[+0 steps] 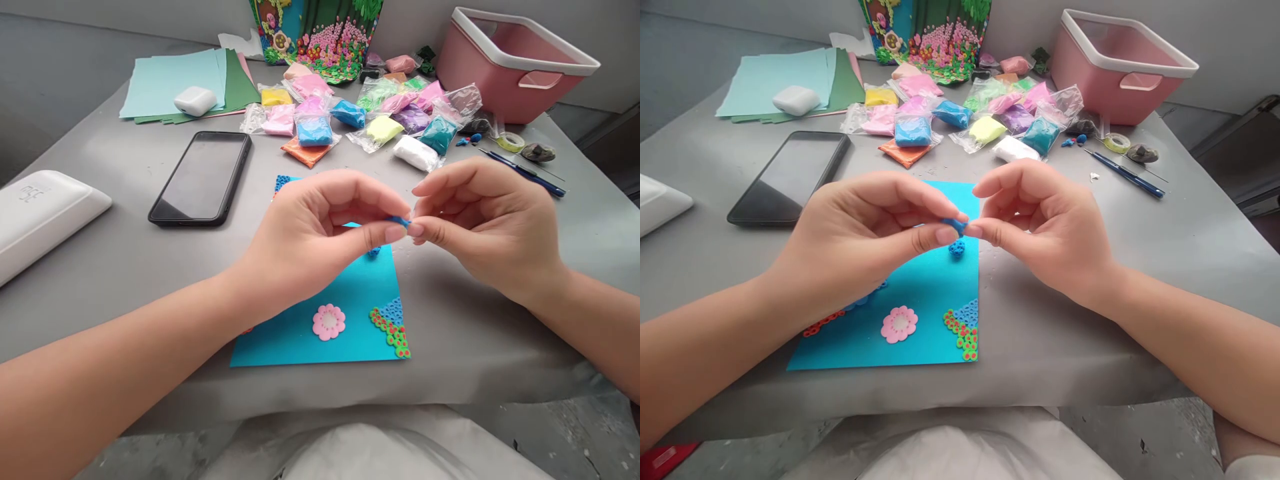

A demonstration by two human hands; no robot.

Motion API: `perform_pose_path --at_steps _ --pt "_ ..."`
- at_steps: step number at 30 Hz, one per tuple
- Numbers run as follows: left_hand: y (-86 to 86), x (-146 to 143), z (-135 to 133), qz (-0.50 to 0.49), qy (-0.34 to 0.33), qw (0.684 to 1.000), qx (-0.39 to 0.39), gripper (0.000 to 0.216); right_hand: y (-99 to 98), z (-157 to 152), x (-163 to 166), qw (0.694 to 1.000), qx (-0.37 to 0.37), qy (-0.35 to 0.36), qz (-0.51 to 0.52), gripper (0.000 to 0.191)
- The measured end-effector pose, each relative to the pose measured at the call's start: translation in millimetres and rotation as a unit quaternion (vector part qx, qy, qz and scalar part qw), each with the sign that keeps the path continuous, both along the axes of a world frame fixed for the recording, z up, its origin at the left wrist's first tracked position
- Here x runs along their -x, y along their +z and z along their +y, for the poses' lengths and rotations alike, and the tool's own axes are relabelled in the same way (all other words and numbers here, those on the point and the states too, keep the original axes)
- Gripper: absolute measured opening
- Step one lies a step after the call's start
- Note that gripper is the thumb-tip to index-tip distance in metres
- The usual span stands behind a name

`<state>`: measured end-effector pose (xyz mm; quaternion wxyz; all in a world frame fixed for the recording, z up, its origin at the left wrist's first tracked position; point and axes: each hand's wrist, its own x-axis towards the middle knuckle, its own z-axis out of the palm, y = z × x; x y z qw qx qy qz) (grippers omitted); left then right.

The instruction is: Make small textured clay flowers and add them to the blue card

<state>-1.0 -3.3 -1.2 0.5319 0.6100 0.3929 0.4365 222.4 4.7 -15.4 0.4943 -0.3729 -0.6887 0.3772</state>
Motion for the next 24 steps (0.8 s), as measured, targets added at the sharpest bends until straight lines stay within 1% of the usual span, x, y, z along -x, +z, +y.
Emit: perform_pose_path --at_steps 2,4,6,7,8,10,13,15,18,19,21,22,24 --pt "0.6 0.0 3.0 -0.026 0.029 0.999 0.025 0.014 1.3 0.2 0.4 1.000 -0.006 -0.018 0.002 0.034" --pt "1.2 -0.5 6.5 -0.060 0.059 0.995 0.060 0.011 2.4 0.4 0.7 0.999 -0.013 -0.028 0.012 0.032" --pt "1.9 -1.4 9.0 -0.093 0.077 0.988 0.101 0.008 2.8 0.3 0.5 0.999 -0.022 -0.019 0.032 0.029" --pt "2.3 -1.9 9.5 -0.104 0.075 0.984 0.123 0.009 2.7 0.1 0.2 0.999 -0.028 -0.006 0.044 0.028" --pt "2.6 -2.2 9.5 -0.111 0.064 0.981 0.143 0.009 2.3 0.0 -0.2 0.998 -0.033 0.012 0.056 0.026" --pt "3.0 -2.4 8.1 -0.113 0.016 0.978 0.177 0.005 1.1 0.1 -1.1 0.994 -0.043 0.062 0.074 0.022" --pt "2.7 -1.4 4.8 -0.108 -0.052 0.974 0.194 0.003 -1.5 1.7 -2.0 0.986 -0.037 0.140 0.087 0.018" --pt "2.5 -0.8 3.9 -0.110 -0.060 0.975 0.183 0.007 -3.2 3.6 -2.1 0.978 -0.025 0.180 0.102 0.020" --pt "3.4 -1.1 5.2 -0.135 -0.044 0.972 0.186 0.015 -4.8 5.5 -1.9 0.969 -0.017 0.213 0.122 0.021" --pt "4.0 -1.5 6.0 -0.148 -0.040 0.968 0.198 0.021 -5.1 5.5 -1.7 0.970 -0.018 0.211 0.122 0.021" --pt "5.3 -2.1 7.5 -0.169 -0.035 0.959 0.223 0.031 -5.4 4.5 -1.4 0.977 -0.028 0.181 0.107 0.018" --pt "5.9 -2.2 7.8 -0.172 -0.036 0.957 0.231 0.033 -5.5 3.8 -1.5 0.983 -0.037 0.155 0.094 0.018" --pt "7.3 -1.9 7.1 -0.158 -0.044 0.958 0.236 0.029 -5.6 2.7 -2.8 0.992 -0.070 0.091 0.055 0.019"
